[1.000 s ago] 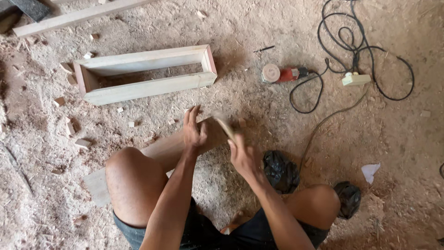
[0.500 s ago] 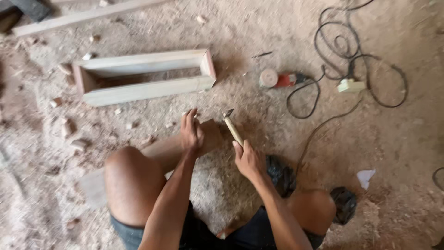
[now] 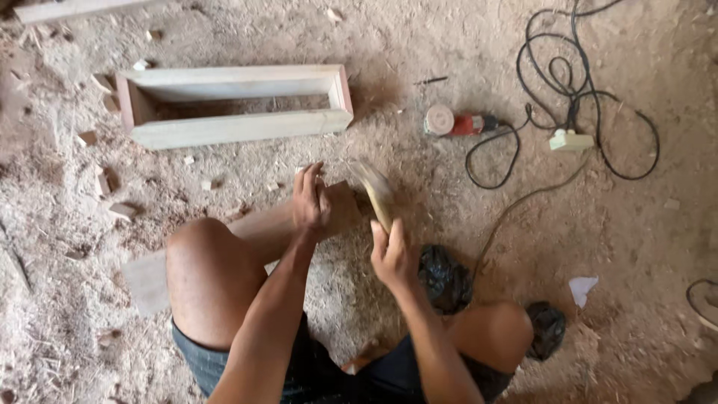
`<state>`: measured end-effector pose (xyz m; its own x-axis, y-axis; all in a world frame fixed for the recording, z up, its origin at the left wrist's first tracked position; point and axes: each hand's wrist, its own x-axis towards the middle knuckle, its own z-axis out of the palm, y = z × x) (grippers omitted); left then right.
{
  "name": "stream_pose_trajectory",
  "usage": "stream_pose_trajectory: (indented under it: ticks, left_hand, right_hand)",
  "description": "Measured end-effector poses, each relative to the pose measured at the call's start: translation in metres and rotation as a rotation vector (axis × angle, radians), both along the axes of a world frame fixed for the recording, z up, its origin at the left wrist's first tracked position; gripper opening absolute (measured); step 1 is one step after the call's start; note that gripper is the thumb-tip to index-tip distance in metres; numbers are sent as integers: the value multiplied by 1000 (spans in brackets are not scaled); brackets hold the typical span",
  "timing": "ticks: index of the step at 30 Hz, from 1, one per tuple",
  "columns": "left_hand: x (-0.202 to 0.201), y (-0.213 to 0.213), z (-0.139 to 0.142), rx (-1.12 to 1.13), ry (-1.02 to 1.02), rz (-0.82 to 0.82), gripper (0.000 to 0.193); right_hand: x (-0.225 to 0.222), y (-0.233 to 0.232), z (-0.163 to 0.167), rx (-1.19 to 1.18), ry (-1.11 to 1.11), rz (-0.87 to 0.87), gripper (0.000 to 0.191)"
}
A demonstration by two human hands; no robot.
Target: The person sits on the floor of a woodworking shop assembling a rectangular wooden frame. They position wood pieces against the frame, hammer nails to fasten the joints, fit a long board into the frame, and tap pieces into place with a mallet, adjusting the frame between strikes.
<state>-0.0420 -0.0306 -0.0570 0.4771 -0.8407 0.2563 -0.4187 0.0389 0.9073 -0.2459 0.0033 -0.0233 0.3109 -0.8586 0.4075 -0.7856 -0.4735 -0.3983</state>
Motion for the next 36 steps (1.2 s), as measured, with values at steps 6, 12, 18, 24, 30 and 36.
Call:
stream_pose_trajectory:
  ticks: [6, 12, 18, 24, 30, 36]
  left_hand:
    - [2, 3, 1, -50, -15, 0, 49]
    - [0, 2, 2, 72, 10, -18, 45]
    - [0, 4, 7, -38, 7, -25, 47]
    - [-6, 7, 12, -57, 195, -81, 48]
    - [-4, 4, 22, 4, -68, -178, 42]
    - [1, -1, 8, 250, -651, -186, 55]
  right_hand:
    - [14, 10, -5, 591, 245, -138, 37]
    - [16, 13, -1, 167, 102, -72, 51]
    - [16, 19, -2, 394, 181, -181, 56]
    - [-7, 11, -28, 459, 304, -86, 54]
    - [-73, 36, -40, 1064, 366, -129, 49]
    - [-96, 57, -39, 748, 315, -58, 50]
